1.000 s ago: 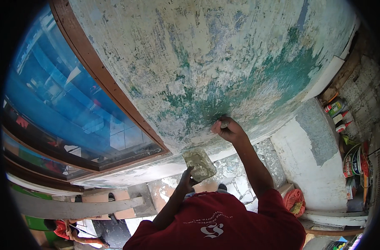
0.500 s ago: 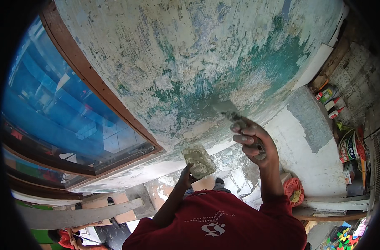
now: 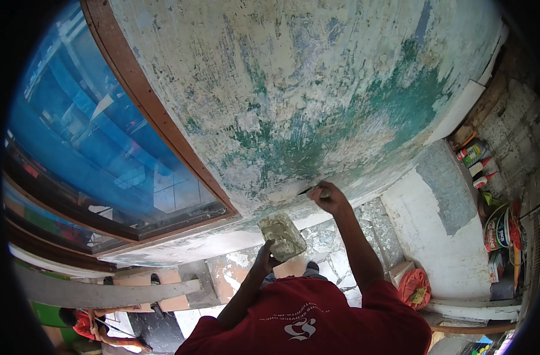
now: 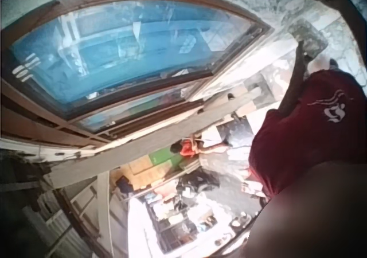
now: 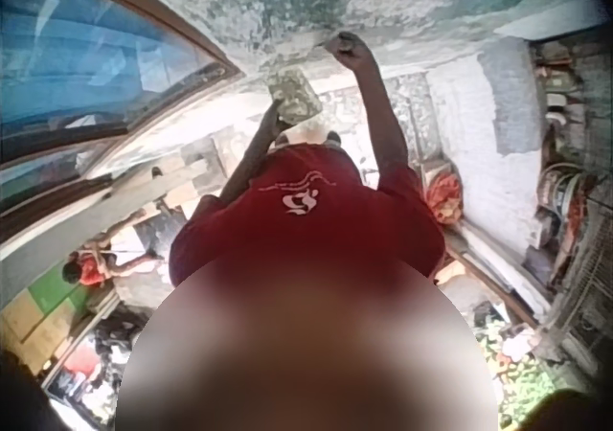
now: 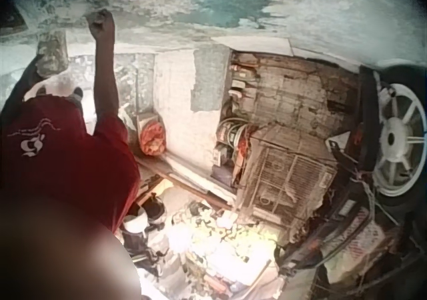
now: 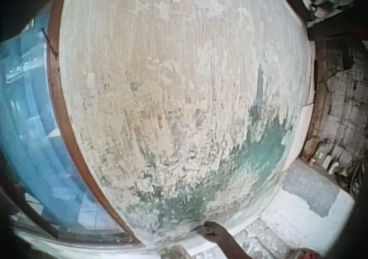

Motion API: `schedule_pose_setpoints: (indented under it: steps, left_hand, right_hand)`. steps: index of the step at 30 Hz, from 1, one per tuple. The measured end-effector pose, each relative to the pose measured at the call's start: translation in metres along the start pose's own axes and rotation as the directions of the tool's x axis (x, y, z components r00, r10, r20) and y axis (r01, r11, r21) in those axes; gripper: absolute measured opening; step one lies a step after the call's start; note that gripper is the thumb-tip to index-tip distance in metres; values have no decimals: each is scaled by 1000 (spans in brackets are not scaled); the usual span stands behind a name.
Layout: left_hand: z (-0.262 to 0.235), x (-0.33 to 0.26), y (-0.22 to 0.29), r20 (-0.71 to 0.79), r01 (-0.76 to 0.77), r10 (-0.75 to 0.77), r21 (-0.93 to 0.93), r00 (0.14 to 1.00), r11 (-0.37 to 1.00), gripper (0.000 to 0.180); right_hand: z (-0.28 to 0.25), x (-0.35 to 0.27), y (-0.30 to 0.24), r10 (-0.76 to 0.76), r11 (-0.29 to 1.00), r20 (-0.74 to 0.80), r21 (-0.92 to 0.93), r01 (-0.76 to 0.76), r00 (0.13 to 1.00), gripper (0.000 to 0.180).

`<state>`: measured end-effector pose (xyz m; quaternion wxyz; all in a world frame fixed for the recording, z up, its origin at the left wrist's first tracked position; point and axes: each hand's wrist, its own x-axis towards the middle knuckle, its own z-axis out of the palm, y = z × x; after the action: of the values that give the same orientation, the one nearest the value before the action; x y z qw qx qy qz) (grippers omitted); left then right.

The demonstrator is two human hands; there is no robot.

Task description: The person applies wall putty or wall patch to a damaged wall using a scraper.

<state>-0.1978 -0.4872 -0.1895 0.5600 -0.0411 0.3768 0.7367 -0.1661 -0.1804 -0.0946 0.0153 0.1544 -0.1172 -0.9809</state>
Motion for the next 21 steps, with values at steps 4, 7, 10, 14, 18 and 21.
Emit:
schedule_pose_setpoints:
  steps: [4, 7, 10, 14, 18, 21]
  left_hand:
    - [-11, 3, -8, -17, -21, 21, -6, 1000, 1000, 58]
    - [-57, 24, -32, 87, -267, 253, 278, 964, 923, 54]
    - [-39, 26, -25, 107, -196, 182, 142, 978, 970, 59]
    - [-19, 29, -19, 58, -7, 15, -137, 998, 991, 56]
    - [17, 26, -13, 15, 57, -58, 26, 998, 998, 62]
    - [16, 23, -13, 3, 61, -61, -5, 998, 998, 59]
  right_hand:
    - [33, 5, -13, 24, 999, 20, 28, -25, 1000, 17]
    - [58, 7, -12, 35, 999, 97, -16, -34, 995, 19]
    - [86, -6, -16, 57, 998, 109, -1, -58, 992, 18]
    - [125, -34, 0, 29, 999, 156, -34, -24, 987, 13]
    - [169, -115, 37, -270, 870, 221, -362, 336, 937, 11]
    - [175, -161, 75, -215, 829, 305, -445, 339, 928, 16]
